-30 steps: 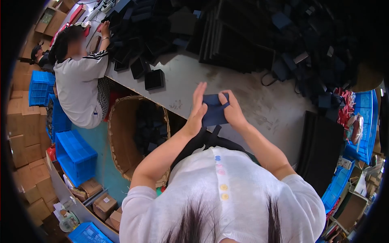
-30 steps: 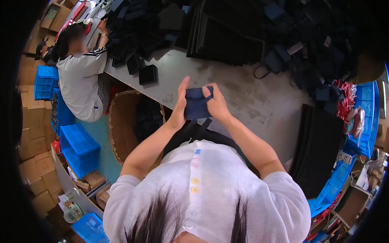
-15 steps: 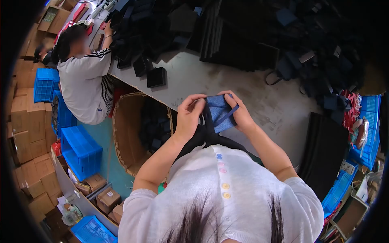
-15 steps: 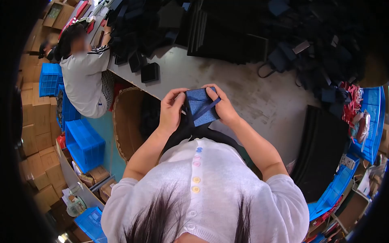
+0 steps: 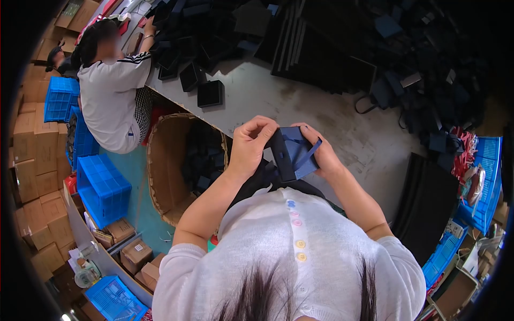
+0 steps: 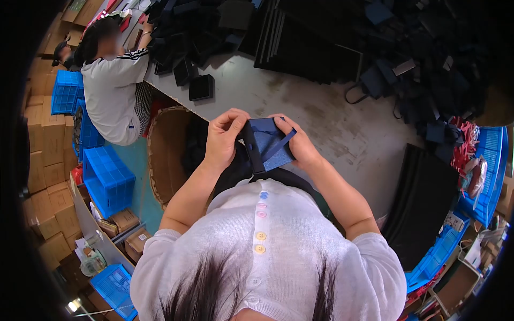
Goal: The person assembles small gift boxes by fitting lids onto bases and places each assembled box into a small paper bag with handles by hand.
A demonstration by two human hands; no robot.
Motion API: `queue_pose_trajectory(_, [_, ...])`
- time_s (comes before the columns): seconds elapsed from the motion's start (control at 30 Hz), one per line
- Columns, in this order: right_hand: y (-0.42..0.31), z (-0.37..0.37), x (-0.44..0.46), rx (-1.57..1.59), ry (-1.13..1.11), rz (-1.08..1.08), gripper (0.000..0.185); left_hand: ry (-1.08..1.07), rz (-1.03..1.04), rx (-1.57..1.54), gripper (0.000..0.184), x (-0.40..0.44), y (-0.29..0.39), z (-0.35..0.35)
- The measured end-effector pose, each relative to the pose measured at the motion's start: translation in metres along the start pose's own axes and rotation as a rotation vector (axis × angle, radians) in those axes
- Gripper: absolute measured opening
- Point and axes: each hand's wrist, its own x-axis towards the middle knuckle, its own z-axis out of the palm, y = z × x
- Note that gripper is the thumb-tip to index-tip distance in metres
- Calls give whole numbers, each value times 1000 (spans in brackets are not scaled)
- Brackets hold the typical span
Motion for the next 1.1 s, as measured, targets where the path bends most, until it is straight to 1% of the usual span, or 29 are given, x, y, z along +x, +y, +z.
queue_pose_trajectory(0.07, [-4, 5, -3, 49, 1, 41, 36, 13, -67, -82, 5, -2, 5, 2])
queue_pose_trajectory(0.1, [-2, 4, -2, 49, 1, 41, 36, 13, -66, -82, 5, -2, 8, 5])
queue_pose_trajectory(0.17, [2, 1, 0, 96, -4, 80, 38, -3, 54, 73, 11, -2, 10, 12])
queue_pose_trajectory(0.2, [2, 2, -1, 94, -3, 80, 38, -3, 55, 72, 11, -2, 9, 9])
queue_pose_trajectory(0.27, [2, 3, -3, 115, 58, 248, 41, 50, -217, -2, 5, -1, 6, -1])
queue_pose_trajectory(0.3, [1, 4, -4, 113, 58, 248, 41, 51, -216, -3, 5, 0, 7, -2])
queue_pose_trajectory(0.37, [0, 5, -5, 190, 27, 312, 44, 61, -106, -110, 2, 2, 9, -2])
queue_pose_trajectory(0.4, [-1, 5, -6, 190, 28, 312, 44, 61, -107, -110, 2, 3, 13, -1])
queue_pose_trajectory(0.47, [-3, 7, -8, 224, 6, 323, 45, -78, 245, 215, 3, 5, 21, 2])
queue_pose_trajectory(0.5, [-2, 7, -8, 224, 6, 325, 45, -147, 290, 287, 5, 6, 19, 2])
queue_pose_trajectory(0.53, [0, 7, -7, 219, 7, 346, 45, -142, 289, 287, 5, 9, 17, -1])
queue_pose_trajectory(0.6, [3, 7, -4, 211, 5, 368, 45, 17, 105, 86, 6, 20, 12, -13])
queue_pose_trajectory(0.63, [6, 5, -1, 280, 20, 370, 44, 247, -24, -230, 11, 30, 9, -16])
queue_pose_trajectory(0.67, [9, 3, 1, 352, 38, 366, 43, 344, -38, -305, 15, 34, 9, -23])
queue_pose_trajectory(0.7, [14, 0, 5, 358, 46, 357, 43, 292, -112, -216, 15, 32, 11, -29])
queue_pose_trajectory(0.73, [20, -3, 12, 298, 110, 290, 41, 233, -183, -126, 22, 27, 14, -30])
queue_pose_trajectory(0.77, [23, -6, 19, 237, 183, 211, 39, 113, -203, 120, 31, 16, 10, -24])
queue_pose_trajectory(0.8, [30, 1, 21, 72, 279, 43, 38, -21, -213, 361, 43, 4, 2, -15])
queue_pose_trajectory(0.83, [34, 6, 20, -233, 266, -66, 48, -195, -189, 456, 75, 0, -3, -14])
queue_pose_trajectory(0.87, [47, -5, 21, -613, 156, -325, 66, -175, -189, 516, 69, -5, -3, -15])
queue_pose_trajectory(0.9, [31, -10, 12, -662, -127, -158, 77, -232, -154, 353, 67, -9, -3, -33])
queue_pose_trajectory(0.93, [7, -17, 0, -910, -346, -109, 82, -142, -229, 369, 68, -18, 0, -55])
queue_pose_trajectory(0.97, [-6, -40, -3, -907, -307, -123, 82, -101, -325, 293, 69, -27, 5, -82])
queue_pose_trajectory(1.0, [-17, -68, -1, -1124, -209, -207, 75, -152, -321, 447, 71, -35, 6, -127])
queue_pose_trajectory(1.03, [-28, -98, 3, -1338, -108, -288, 69, -150, -392, 615, 73, -44, 24, -151])
queue_pose_trajectory(1.07, [-37, -134, 10, -1406, 370, -497, 62, -30, -330, 852, 74, -62, 2, -214])
queue_pose_trajectory(1.1, [-62, -166, 17, -1649, 804, -542, 54, 137, -286, 1337, 72, -76, 14, -213])
